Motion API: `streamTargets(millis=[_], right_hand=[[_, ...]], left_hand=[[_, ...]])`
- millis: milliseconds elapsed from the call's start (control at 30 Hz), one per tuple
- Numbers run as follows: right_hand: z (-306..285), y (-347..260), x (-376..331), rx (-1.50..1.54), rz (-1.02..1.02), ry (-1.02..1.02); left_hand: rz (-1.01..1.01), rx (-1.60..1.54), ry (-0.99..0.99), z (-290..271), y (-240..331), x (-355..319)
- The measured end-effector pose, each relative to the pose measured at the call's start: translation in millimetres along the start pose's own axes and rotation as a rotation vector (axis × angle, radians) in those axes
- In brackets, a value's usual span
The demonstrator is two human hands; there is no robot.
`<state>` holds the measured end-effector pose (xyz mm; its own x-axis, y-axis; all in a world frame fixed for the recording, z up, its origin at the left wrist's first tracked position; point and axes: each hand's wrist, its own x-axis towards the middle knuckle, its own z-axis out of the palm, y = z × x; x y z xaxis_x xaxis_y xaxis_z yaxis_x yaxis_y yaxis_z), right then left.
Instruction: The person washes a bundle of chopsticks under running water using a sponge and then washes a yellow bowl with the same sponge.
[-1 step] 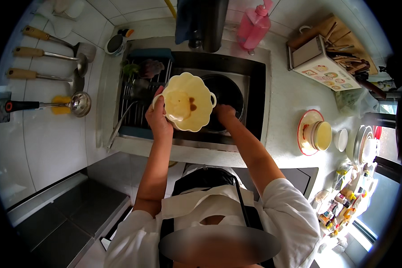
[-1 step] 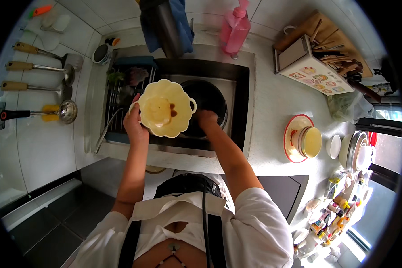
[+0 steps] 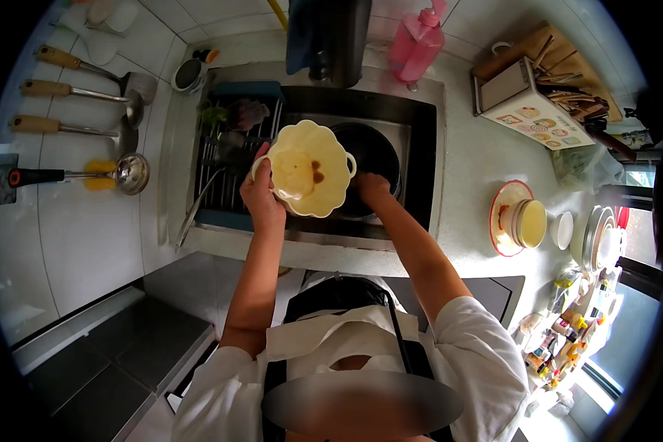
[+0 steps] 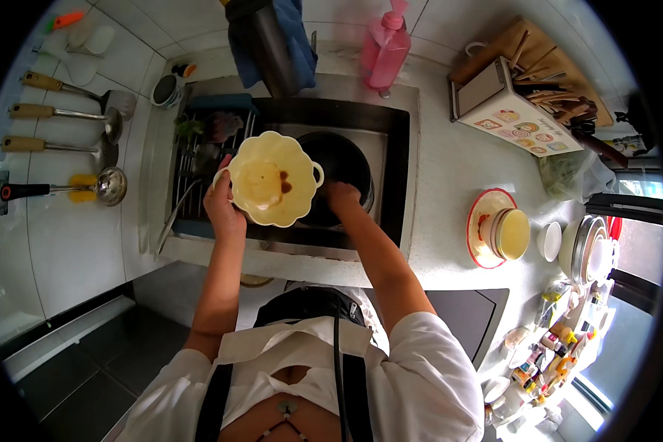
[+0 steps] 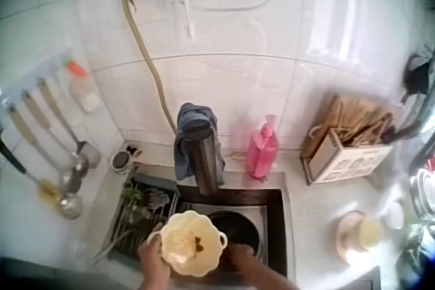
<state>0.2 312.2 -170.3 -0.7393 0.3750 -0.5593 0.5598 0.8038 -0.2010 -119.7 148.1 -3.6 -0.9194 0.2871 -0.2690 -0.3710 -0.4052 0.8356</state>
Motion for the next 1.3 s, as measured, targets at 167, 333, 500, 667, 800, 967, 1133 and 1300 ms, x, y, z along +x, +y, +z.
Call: streamTargets(millis=[167,333,500,667,800,967,1133,1300], right_hand=[[-26,1,-28,0.267,0.182,0.249],[-63,8,-65,0.459,0.374,0.347],[-55,38,-82,0.695,0.361,0.390],[-48,47,-91,0.813,0.344,0.490],[-40,52,-92,0.834,0.326,0.543],[-38,51,-92,0.855,0.305,0.525],[-33,41,-88,0.725,0.193,0.583],[-30,34,-81,0.758,0.138,0.537]], left_hand=[[0.010,0.033,-0.032,7,-23,5],[0.003,0.104,-0.060,14,-35,6],[0.004,0.175,-0.089,28,-48,3],[0.024,0.295,-0.156,29,-68,5],[0.064,0.354,-0.168,31,-82,8],[0.129,0.445,-0.212,30,-93,10],[0.139,0.500,-0.233,29,-95,9],[0.131,0.535,-0.192,22,-100,3]])
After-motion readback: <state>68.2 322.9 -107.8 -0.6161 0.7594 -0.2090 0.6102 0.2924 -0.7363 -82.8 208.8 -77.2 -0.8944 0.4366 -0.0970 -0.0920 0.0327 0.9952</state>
